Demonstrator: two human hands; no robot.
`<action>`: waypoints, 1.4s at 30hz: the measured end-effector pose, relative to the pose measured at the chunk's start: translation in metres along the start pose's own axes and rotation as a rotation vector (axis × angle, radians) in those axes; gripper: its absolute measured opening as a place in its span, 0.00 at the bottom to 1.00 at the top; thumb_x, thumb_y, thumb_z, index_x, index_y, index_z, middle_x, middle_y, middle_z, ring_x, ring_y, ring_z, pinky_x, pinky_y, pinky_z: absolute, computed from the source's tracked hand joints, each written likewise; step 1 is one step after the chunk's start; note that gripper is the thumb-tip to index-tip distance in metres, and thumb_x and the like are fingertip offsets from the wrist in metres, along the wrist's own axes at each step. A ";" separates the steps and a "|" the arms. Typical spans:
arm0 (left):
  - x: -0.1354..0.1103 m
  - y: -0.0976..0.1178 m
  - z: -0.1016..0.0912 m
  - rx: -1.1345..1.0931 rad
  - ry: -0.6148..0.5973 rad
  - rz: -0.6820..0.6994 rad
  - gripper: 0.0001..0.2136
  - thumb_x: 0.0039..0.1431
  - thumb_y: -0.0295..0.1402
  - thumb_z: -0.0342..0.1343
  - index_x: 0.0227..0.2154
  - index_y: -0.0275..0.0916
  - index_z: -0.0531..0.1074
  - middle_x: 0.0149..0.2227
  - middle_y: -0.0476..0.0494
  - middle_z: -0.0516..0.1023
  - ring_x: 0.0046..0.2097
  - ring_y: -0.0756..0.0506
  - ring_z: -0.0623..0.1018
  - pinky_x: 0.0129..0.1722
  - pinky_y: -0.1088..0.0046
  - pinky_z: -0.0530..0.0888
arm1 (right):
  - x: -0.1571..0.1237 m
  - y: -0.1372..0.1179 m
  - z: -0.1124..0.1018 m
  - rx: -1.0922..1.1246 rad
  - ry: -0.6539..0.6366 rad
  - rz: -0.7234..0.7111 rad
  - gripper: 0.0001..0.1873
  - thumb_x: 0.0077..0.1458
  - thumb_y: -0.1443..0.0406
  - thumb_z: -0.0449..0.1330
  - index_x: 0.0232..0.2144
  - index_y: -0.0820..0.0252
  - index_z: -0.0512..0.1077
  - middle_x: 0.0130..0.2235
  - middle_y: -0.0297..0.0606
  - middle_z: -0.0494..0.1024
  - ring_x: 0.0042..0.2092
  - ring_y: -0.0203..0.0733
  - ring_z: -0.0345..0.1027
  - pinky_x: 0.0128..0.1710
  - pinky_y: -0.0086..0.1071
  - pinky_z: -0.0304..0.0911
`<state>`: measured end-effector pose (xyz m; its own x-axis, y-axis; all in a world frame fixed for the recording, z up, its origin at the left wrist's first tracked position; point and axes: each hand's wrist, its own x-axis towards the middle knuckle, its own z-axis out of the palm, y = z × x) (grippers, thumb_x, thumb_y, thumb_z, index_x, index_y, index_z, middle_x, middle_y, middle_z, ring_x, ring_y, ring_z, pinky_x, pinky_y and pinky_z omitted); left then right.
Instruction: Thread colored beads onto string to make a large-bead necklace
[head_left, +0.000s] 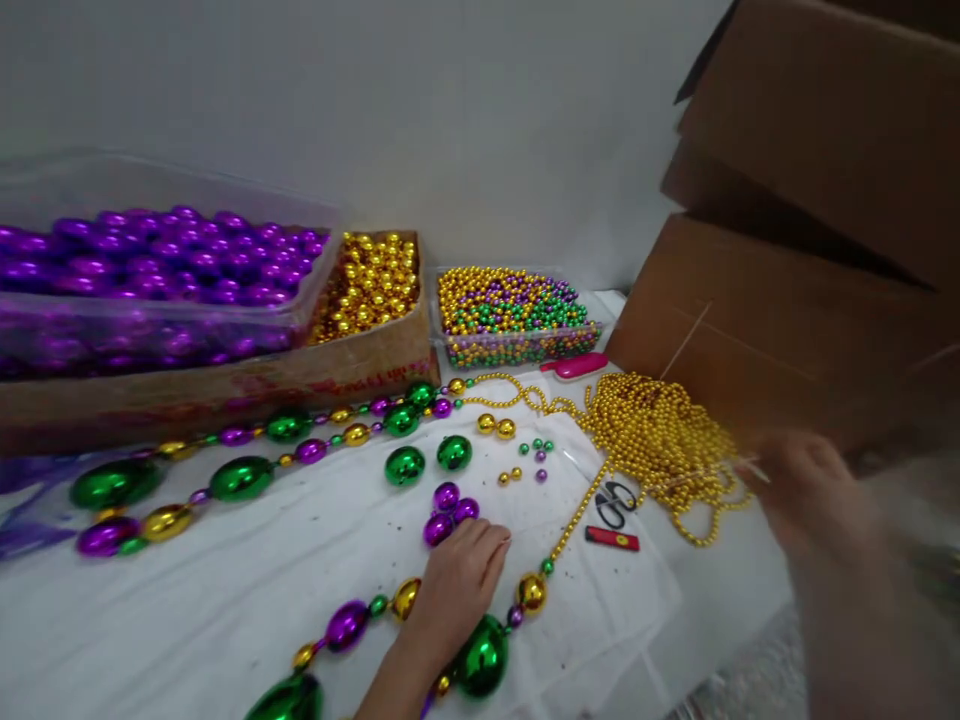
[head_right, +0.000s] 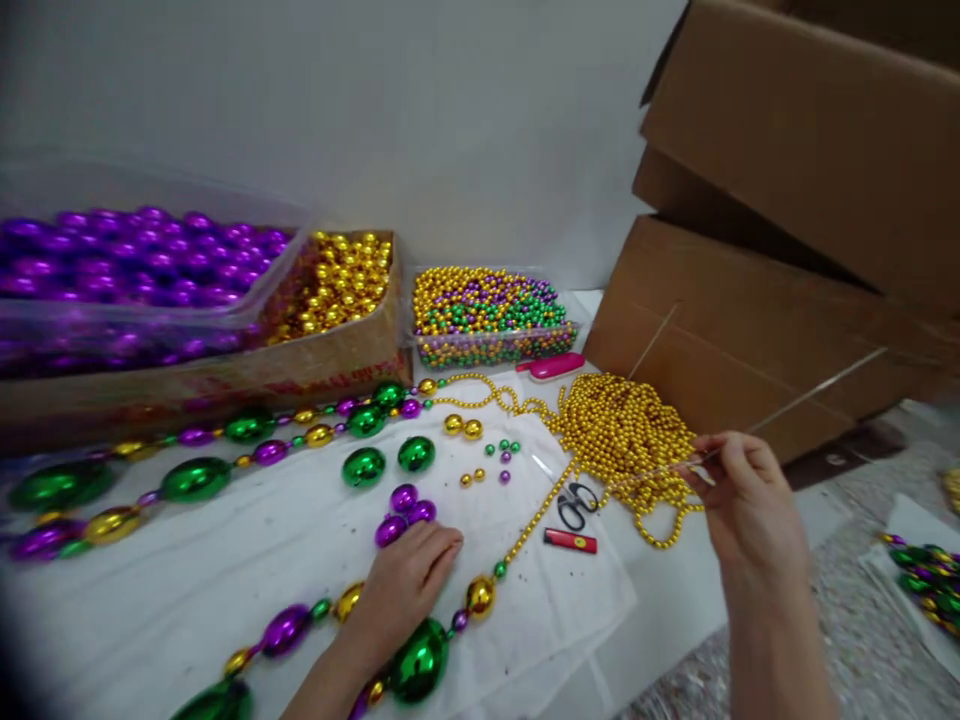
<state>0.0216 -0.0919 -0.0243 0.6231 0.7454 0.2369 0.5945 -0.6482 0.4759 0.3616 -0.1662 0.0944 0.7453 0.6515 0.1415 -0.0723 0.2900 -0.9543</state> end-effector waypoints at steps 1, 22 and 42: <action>0.001 -0.002 0.002 0.000 0.018 0.011 0.10 0.64 0.31 0.44 0.35 0.39 0.70 0.33 0.45 0.74 0.38 0.45 0.72 0.38 0.68 0.68 | 0.000 0.000 0.000 0.010 0.004 0.010 0.11 0.46 0.60 0.67 0.26 0.57 0.69 0.30 0.30 0.72 0.31 0.33 0.67 0.28 0.29 0.71; 0.004 -0.008 0.002 0.041 0.121 0.055 0.08 0.62 0.32 0.46 0.36 0.39 0.71 0.34 0.45 0.76 0.38 0.45 0.74 0.38 0.67 0.71 | -0.009 -0.001 -0.002 0.228 -0.193 0.225 0.09 0.45 0.60 0.67 0.27 0.53 0.71 0.34 0.31 0.72 0.30 0.32 0.63 0.18 0.19 0.55; 0.004 -0.005 -0.003 0.045 0.071 0.039 0.08 0.61 0.29 0.47 0.35 0.39 0.72 0.34 0.45 0.75 0.38 0.45 0.73 0.38 0.68 0.70 | -0.001 -0.038 -0.032 -0.839 -0.620 0.087 0.22 0.54 0.49 0.56 0.19 0.59 0.68 0.20 0.32 0.66 0.22 0.33 0.54 0.20 0.25 0.50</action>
<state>0.0196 -0.0850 -0.0237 0.6093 0.7277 0.3150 0.5935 -0.6819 0.4274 0.3843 -0.2004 0.1220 0.2721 0.9608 -0.0522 0.5506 -0.2000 -0.8105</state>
